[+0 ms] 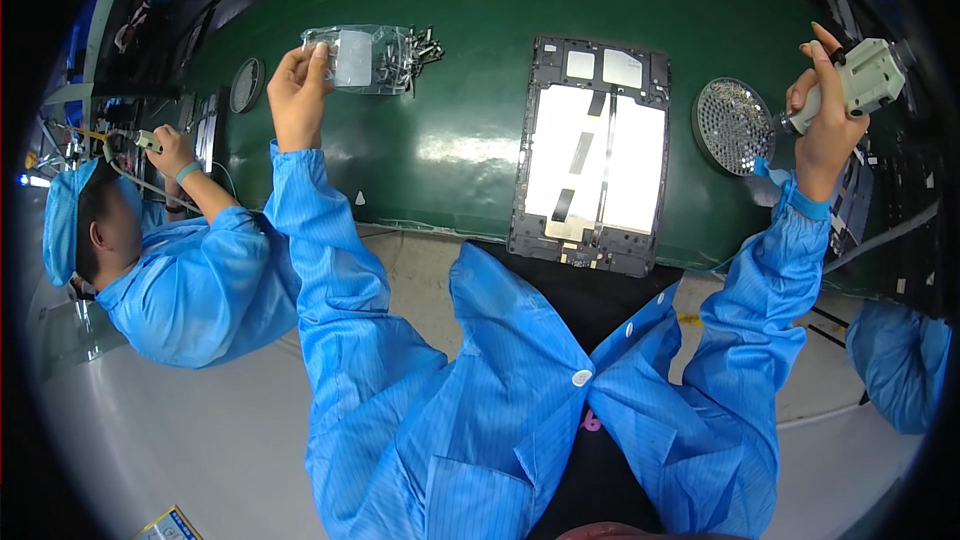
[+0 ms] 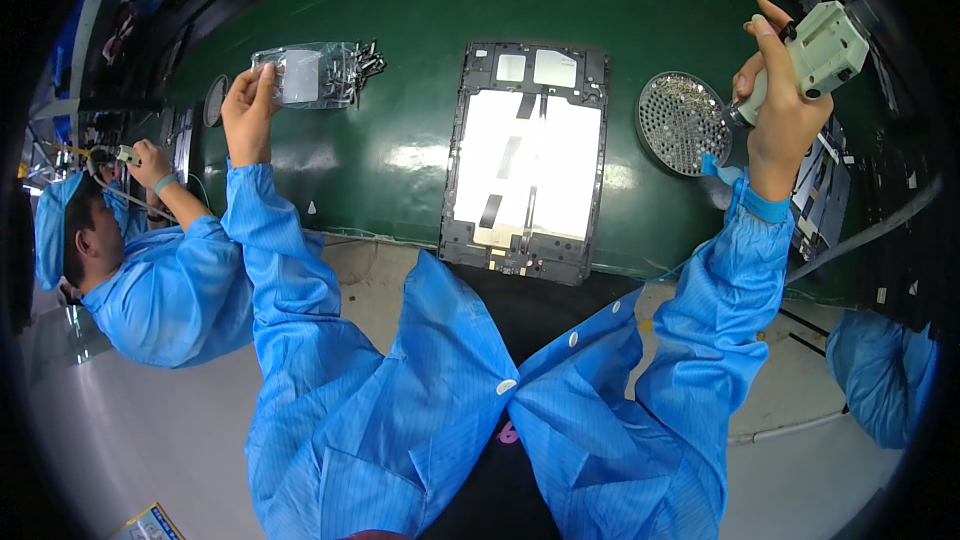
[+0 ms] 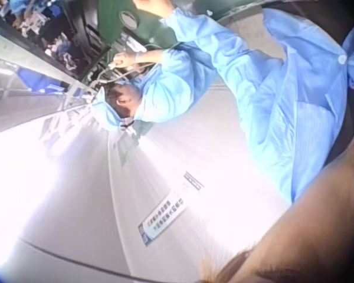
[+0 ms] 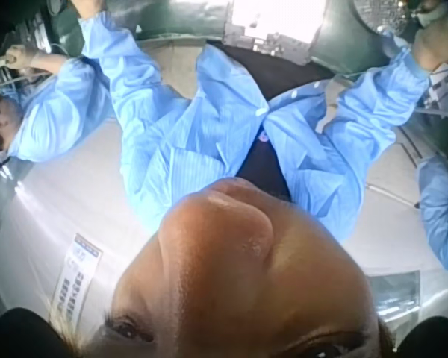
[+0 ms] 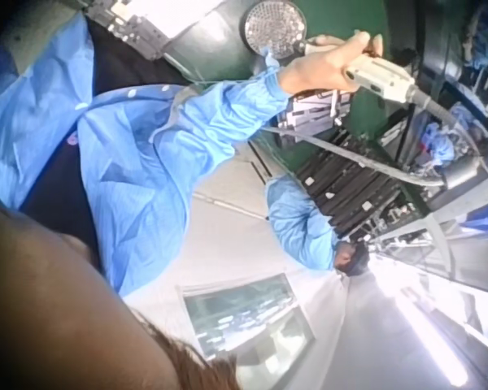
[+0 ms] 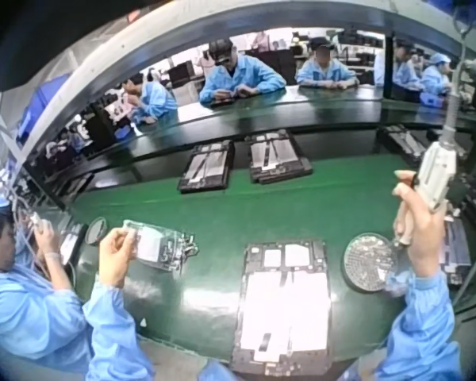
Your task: Assembling internal components of a tablet using an electric screwdriver on a factory production line.
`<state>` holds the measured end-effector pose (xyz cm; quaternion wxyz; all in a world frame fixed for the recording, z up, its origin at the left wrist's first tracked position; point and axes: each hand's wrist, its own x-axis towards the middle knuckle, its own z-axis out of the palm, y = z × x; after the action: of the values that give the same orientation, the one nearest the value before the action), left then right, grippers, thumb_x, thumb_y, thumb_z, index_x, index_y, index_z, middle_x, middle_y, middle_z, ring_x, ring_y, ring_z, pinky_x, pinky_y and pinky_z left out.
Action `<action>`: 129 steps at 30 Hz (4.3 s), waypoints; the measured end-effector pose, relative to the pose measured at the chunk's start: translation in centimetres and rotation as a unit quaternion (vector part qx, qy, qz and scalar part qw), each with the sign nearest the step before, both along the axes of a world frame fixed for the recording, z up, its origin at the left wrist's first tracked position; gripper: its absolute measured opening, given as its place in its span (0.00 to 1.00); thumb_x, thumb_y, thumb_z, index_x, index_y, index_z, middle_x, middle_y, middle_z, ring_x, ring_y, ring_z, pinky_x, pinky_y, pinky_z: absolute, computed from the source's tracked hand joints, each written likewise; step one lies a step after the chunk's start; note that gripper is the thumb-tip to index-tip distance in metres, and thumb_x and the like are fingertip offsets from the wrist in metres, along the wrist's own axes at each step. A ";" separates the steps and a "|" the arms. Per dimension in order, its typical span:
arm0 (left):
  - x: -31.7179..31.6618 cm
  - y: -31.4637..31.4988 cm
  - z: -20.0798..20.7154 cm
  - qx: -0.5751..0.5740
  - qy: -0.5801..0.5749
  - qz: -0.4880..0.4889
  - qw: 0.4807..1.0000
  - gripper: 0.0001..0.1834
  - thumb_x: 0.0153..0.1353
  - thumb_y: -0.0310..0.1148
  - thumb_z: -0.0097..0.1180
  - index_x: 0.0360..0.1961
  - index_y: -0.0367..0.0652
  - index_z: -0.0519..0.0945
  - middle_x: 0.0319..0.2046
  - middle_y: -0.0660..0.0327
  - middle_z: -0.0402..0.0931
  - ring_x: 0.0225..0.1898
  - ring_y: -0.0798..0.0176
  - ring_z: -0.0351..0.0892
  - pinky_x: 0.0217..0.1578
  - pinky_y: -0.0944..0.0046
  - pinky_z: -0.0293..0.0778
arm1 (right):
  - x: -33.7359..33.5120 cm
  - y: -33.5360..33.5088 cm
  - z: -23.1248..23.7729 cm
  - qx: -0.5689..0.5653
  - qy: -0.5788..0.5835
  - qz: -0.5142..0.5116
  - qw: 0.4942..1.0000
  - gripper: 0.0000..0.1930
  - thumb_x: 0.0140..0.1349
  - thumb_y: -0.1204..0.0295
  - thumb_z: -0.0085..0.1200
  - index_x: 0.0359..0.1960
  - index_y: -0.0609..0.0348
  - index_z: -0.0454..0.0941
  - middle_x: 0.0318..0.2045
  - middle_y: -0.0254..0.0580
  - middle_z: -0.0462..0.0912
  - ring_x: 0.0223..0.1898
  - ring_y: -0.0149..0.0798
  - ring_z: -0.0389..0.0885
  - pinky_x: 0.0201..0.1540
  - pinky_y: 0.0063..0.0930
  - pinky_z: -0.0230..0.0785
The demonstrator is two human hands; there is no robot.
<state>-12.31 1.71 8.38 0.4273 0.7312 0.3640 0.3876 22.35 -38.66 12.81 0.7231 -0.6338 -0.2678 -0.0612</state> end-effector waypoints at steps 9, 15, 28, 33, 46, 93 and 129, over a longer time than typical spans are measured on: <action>0.5 0.0 -3.6 0.368 0.269 0.157 0.876 0.22 0.59 0.40 0.68 0.52 0.44 0.81 0.42 0.48 0.82 0.50 0.48 0.79 0.50 0.53 0.75 | -0.3 0.0 0.0 0.002 -0.005 -0.006 1.000 0.17 0.63 0.72 0.60 0.49 0.72 0.82 0.17 0.39 0.78 0.15 0.26 0.72 0.20 0.21 0.63; 7.9 -4.1 -1.3 0.455 0.226 -0.145 0.849 0.11 0.55 0.40 0.70 0.35 0.45 0.88 0.35 0.60 0.83 0.42 0.52 0.81 0.44 0.56 0.76 | -1.0 0.3 0.3 0.020 0.015 -0.009 1.000 0.16 0.62 0.72 0.61 0.48 0.71 0.82 0.17 0.37 0.78 0.15 0.26 0.72 0.19 0.21 0.62; 9.0 -3.3 -0.3 0.376 0.180 -0.107 0.902 0.09 0.70 0.29 0.56 0.47 0.38 0.82 0.40 0.54 0.85 0.44 0.58 0.86 0.47 0.63 0.76 | -0.8 -0.1 -1.1 0.007 0.022 0.097 0.995 0.07 0.63 0.76 0.57 0.38 0.68 0.82 0.19 0.36 0.80 0.12 0.26 0.71 0.15 0.19 0.61; 10.7 -4.2 0.6 0.393 0.163 -0.093 0.900 0.11 0.71 0.32 0.56 0.50 0.42 0.84 0.41 0.59 0.86 0.44 0.67 0.85 0.46 0.67 0.77 | -1.3 0.8 -2.1 0.020 0.034 0.174 0.984 0.08 0.64 0.74 0.55 0.30 0.66 0.81 0.13 0.35 0.75 0.11 0.26 0.70 0.15 0.20 0.62; 3.7 1.8 -3.8 0.036 0.120 0.000 0.992 0.19 0.67 0.38 0.63 0.55 0.39 0.84 0.50 0.54 0.84 0.52 0.63 0.82 0.56 0.64 0.74 | -1.8 2.5 -4.5 0.039 0.044 0.225 0.973 0.06 0.64 0.75 0.54 0.35 0.67 0.79 0.26 0.46 0.85 0.12 0.27 0.72 0.14 0.22 0.64; 16.8 -16.2 -6.9 -0.044 -0.054 -0.244 0.967 0.14 0.72 0.31 0.55 0.51 0.31 0.80 0.43 0.55 0.84 0.47 0.67 0.82 0.52 0.69 0.74 | -2.1 2.2 -4.3 0.041 0.027 0.186 0.981 0.08 0.65 0.75 0.56 0.41 0.67 0.81 0.31 0.45 0.87 0.13 0.26 0.73 0.16 0.21 0.65; 13.4 -9.2 -5.5 -0.102 -0.001 -0.271 0.957 0.17 0.66 0.34 0.64 0.51 0.35 0.84 0.40 0.62 0.81 0.40 0.71 0.76 0.45 0.72 0.71 | -2.2 2.7 -4.6 0.045 0.015 0.183 0.982 0.12 0.65 0.73 0.55 0.44 0.71 0.79 0.33 0.52 0.86 0.13 0.28 0.72 0.16 0.22 0.66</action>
<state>1.12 -7.52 2.90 0.5892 0.7542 0.1896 0.2190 20.13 -35.97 8.20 0.7534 -0.5420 -0.3657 0.0698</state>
